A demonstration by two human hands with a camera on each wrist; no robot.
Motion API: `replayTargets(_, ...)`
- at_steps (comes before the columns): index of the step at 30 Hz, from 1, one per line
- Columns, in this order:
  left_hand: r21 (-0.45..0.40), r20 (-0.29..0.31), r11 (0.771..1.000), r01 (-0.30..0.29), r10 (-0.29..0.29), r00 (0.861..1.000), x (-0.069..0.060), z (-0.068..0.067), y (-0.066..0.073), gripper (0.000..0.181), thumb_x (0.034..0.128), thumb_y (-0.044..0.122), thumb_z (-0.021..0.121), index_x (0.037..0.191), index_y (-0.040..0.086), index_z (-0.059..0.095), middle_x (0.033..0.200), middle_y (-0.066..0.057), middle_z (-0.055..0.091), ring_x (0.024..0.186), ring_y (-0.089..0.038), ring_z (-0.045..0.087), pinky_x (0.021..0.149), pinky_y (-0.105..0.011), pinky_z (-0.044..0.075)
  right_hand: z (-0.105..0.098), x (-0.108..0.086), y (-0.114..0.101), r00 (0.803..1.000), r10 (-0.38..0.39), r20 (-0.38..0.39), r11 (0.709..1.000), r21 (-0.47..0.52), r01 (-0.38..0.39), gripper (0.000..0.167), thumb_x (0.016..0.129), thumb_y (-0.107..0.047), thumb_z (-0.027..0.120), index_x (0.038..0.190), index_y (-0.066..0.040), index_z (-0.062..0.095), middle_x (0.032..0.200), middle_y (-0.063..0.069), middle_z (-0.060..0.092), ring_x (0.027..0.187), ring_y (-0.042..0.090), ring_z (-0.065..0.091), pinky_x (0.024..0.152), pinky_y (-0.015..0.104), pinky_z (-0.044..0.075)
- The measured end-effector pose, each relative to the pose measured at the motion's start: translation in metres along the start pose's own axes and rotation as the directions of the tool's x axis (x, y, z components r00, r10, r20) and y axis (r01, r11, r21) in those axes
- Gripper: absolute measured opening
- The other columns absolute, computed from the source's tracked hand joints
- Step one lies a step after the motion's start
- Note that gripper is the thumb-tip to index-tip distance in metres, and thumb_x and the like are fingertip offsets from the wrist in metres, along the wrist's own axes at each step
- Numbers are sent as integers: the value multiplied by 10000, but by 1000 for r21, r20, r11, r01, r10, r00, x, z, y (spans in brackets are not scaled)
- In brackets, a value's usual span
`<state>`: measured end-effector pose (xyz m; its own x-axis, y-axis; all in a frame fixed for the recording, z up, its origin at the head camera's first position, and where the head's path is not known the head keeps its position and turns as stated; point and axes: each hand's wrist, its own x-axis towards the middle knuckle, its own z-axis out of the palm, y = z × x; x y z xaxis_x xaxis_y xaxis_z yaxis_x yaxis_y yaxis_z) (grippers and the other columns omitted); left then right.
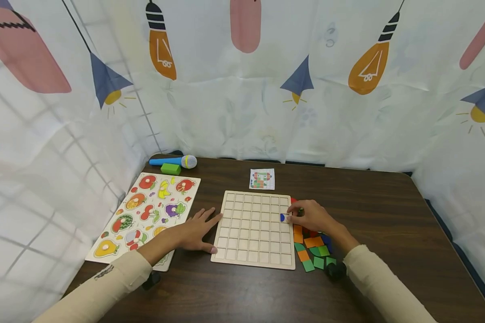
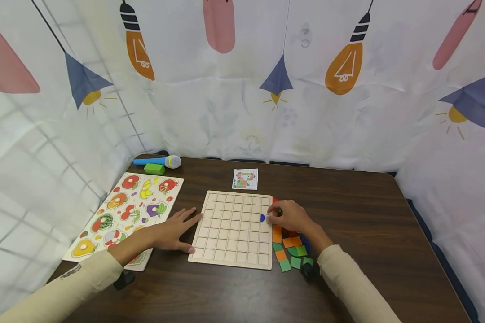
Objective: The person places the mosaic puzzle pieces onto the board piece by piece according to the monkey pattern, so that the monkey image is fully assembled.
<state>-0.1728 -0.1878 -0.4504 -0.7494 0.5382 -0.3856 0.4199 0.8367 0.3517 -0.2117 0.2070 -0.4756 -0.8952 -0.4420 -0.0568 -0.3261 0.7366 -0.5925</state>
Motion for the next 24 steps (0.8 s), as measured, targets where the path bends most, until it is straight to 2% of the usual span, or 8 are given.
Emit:
replayTargets(7,7,-1,1000,-1,1,1000,0,0,1,1007,854,545,742,1604,110,228,1649,-247,157,1488,-547,157,1108,-721,271,-9,-9,11,995,-68,-77,995,61,73,205,933,-252,728,1082,-113,744,853,-54,647,564,98,492,514,244,439)
replayTargets(15,16,-3,1000,2,-1,1000,0,1,-1,1012,853,547,743,1605,111,225,1649,-244,162,1489,-542,162,1108,-718,276,-21,-18,22,990,-71,-124,993,86,82,221,946,-242,713,1104,-92,748,886,-34,665,629,124,515,536,241,438)
replayTargets(20,21,1,1000,2,-2,1000,1,1,-1,1013,854,552,738,1607,116,220,1651,-242,158,1490,-540,161,1112,-715,273,-25,-24,26,992,-93,-81,990,100,101,209,937,-259,726,1086,-115,752,891,-27,667,622,103,512,530,234,446)
replayTargets(24,26,1,1000,-1,1,1000,1,1,-2,1016,851,559,737,1607,121,220,1651,-242,161,1490,-540,163,1114,-712,274,-22,-30,27,995,-101,0,989,106,100,224,926,-273,738,1102,-135,751,972,-12,684,626,80,533,544,236,484)
